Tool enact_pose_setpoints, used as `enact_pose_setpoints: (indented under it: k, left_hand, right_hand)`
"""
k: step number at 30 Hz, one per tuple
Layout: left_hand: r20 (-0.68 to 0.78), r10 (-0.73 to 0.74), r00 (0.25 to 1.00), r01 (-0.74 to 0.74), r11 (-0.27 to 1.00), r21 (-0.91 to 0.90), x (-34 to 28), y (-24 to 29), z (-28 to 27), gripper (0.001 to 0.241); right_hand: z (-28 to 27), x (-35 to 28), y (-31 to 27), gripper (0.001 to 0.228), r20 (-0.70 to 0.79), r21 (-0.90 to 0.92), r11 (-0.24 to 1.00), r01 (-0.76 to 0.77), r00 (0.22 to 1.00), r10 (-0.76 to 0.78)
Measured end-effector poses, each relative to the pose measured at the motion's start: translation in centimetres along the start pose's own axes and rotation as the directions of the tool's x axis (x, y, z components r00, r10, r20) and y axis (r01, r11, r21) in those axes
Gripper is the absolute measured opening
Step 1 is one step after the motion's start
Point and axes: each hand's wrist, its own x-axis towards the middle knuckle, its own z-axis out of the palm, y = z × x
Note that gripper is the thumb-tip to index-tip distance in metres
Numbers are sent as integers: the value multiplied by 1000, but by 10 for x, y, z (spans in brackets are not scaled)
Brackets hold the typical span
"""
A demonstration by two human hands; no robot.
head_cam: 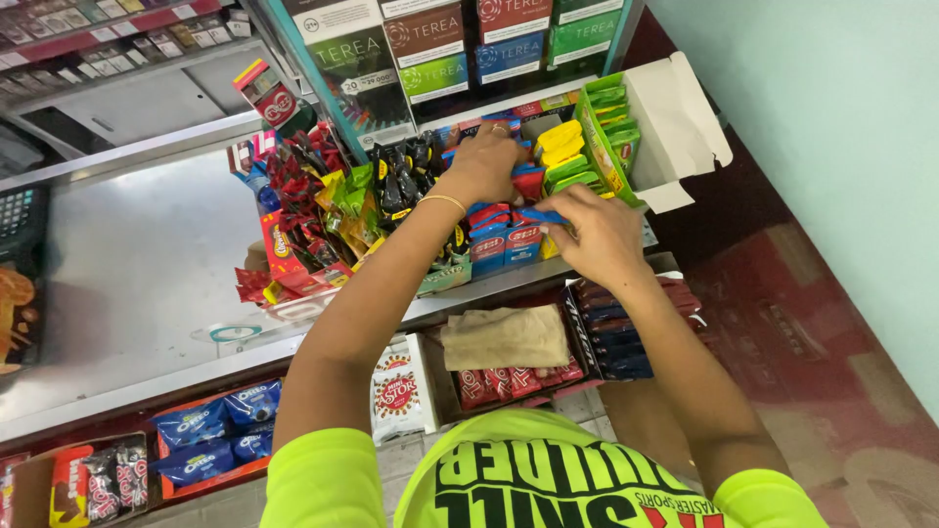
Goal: Restocking various snack packets and candy onto shelves at a store counter.
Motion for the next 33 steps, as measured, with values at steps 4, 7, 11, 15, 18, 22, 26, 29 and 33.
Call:
enact_pose_setpoints:
  k: [4, 7, 11, 15, 18, 22, 26, 29, 33]
  left_hand:
    - [-22, -39, 999, 39, 999, 2, 12, -7, 14, 54]
    - [36, -53, 998, 51, 997, 58, 7, 1, 9, 54]
    - [-22, -62, 998, 63, 995, 71, -2, 6, 7, 57]
    - [-51, -80, 995, 84, 994, 75, -15, 18, -3, 60]
    - [-66, -64, 996, 69, 995, 68, 0, 4, 12, 56]
    - [-62, -63, 996, 67, 996, 60, -3, 13, -32, 52]
    - [-104, -4, 995, 13, 996, 88, 3, 7, -49, 60]
    - [-101, 17, 995, -7, 995, 102, 4, 5, -50, 67]
    - [-90, -20, 996, 28, 996, 86, 8, 0, -46, 62]
  right_hand:
    - [-2, 4, 0, 25, 41, -30, 1000, 4, 999, -3]
    - [-2, 5, 2, 23, 88, -56, 998, -6, 996, 11]
    - [1, 5, 3, 28, 112, -71, 997, -5, 994, 13]
    - [-3, 3, -4, 35, 181, -105, 994, -2, 983, 21]
    - [-3, 1, -4, 29, 151, -93, 996, -4, 988, 18]
    - [-23, 14, -3, 24, 146, -92, 996, -17, 989, 30]
    - [-35, 32, -13, 20, 119, -240, 970, 23, 993, 6]
    - [-12, 48, -8, 26, 193, -348, 934, 85, 981, -17]
    - [24, 58, 5, 12, 313, -430, 889, 154, 950, -13]
